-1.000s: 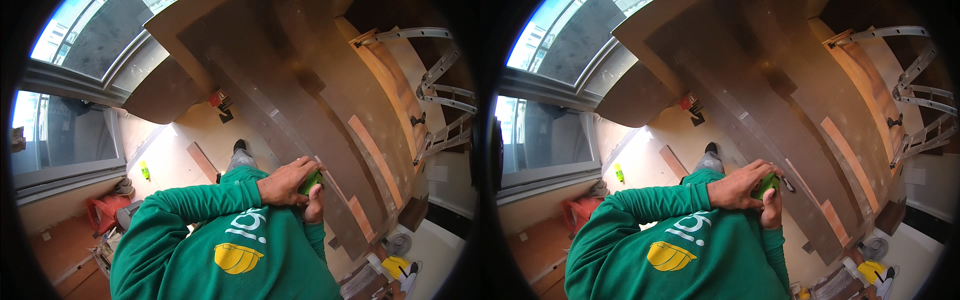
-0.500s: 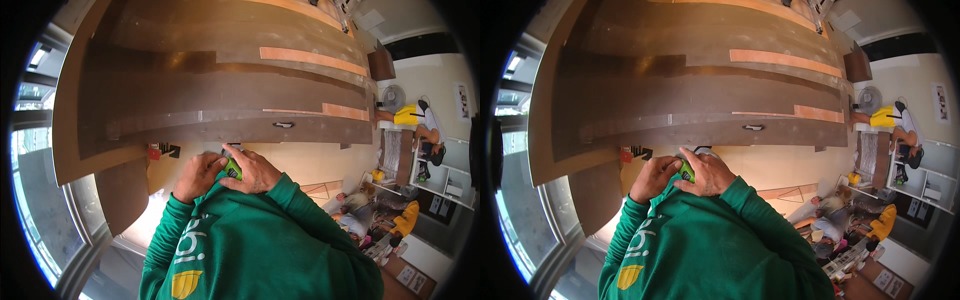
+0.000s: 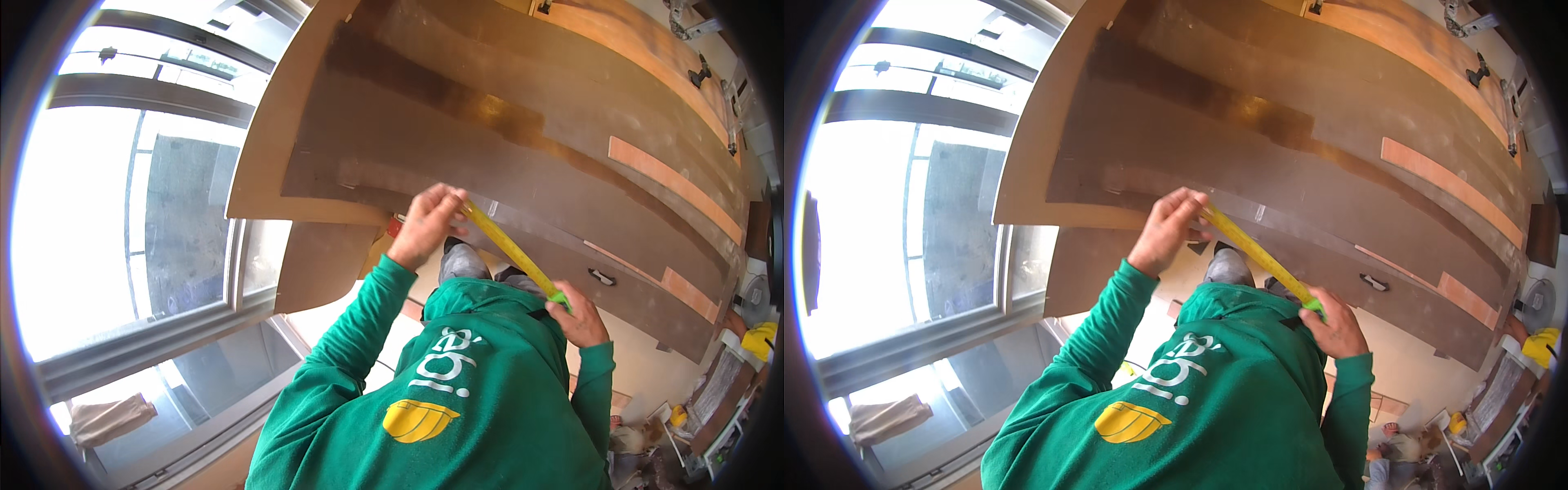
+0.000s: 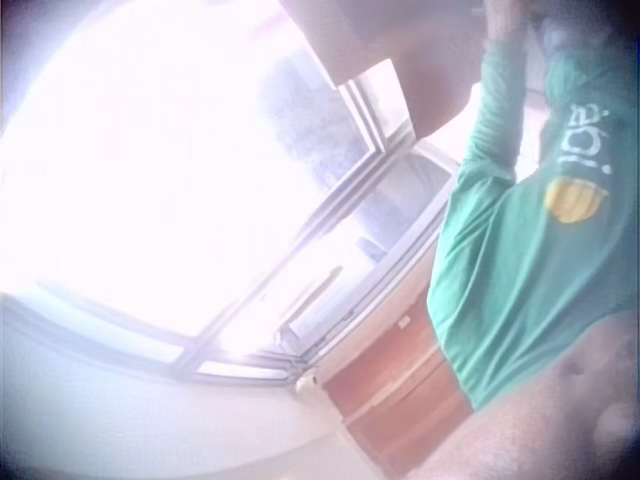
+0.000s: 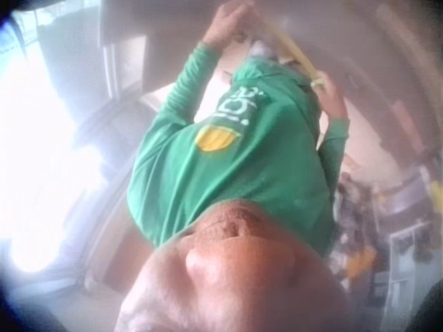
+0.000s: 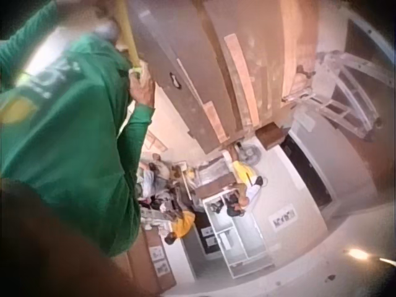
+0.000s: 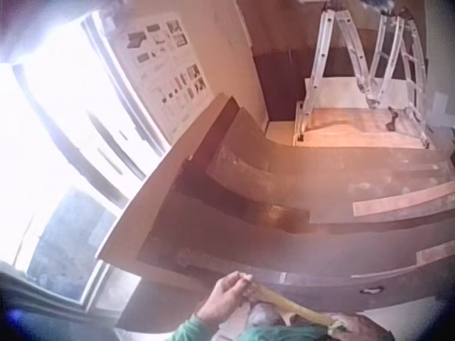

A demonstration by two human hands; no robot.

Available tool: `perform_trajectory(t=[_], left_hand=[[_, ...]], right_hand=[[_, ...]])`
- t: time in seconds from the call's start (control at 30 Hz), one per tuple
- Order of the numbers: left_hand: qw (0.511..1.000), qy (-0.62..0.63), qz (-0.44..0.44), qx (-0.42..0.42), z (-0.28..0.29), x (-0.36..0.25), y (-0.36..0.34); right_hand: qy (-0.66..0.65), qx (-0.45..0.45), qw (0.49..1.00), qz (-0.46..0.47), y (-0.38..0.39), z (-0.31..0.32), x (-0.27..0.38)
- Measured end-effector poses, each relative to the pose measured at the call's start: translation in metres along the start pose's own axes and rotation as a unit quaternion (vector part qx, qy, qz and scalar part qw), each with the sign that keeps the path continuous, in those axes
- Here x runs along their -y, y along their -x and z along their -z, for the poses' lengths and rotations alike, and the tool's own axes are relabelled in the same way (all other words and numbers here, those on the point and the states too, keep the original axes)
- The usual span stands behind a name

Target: The person uses a utility knife to cut a long strip of light-colored wood placed on a large workbench. They align the wood, score the surface, and snap it to separate the pieces. The person repeats this process to cut multiple strips from the wood.

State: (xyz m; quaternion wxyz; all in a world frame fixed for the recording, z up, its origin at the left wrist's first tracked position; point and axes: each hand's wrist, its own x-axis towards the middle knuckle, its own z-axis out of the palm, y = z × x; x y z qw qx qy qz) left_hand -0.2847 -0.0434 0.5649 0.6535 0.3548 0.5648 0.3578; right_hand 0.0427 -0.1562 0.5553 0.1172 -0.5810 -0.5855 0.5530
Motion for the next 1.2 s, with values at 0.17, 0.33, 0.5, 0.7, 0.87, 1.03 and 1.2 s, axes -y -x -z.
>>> perform_trajectory(t=[0.17, 0.33, 0.5, 0.7, 0.87, 1.03, 1.2], left_hand=[[0.981, -0.184, 0.011, 0.067, 0.061, -0.029, -0.051], [0.732, -0.562, -0.180, -0.339, 0.242, -0.022, -0.156], [0.584, -0.695, -0.101, -0.406, 0.331, -0.010, -0.200], [0.589, -0.677, -0.063, -0.438, 0.281, -0.009, -0.203], [0.735, -0.611, -0.086, -0.282, 0.315, -0.028, -0.223], [0.842, -0.500, 0.043, -0.197, 0.393, -0.052, -0.240], [0.916, -0.382, -0.016, -0.124, 0.388, -0.072, -0.225]], right_hand=[[-0.009, -0.064, 0.978, -0.200, 0.014, -0.018, -0.060], [-0.111, -0.109, 0.904, -0.399, 0.042, -0.064, -0.101], [-0.043, -0.099, 0.908, -0.406, 0.114, -0.208, -0.236], [-0.037, -0.089, 0.930, -0.354, 0.177, -0.382, -0.279], [-0.104, -0.074, 0.901, -0.415, 0.153, -0.408, -0.249], [-0.218, -0.253, 0.865, -0.375, 0.101, -0.363, -0.220], [-0.635, -0.271, 0.573, -0.442, 0.063, -0.300, -0.205]])
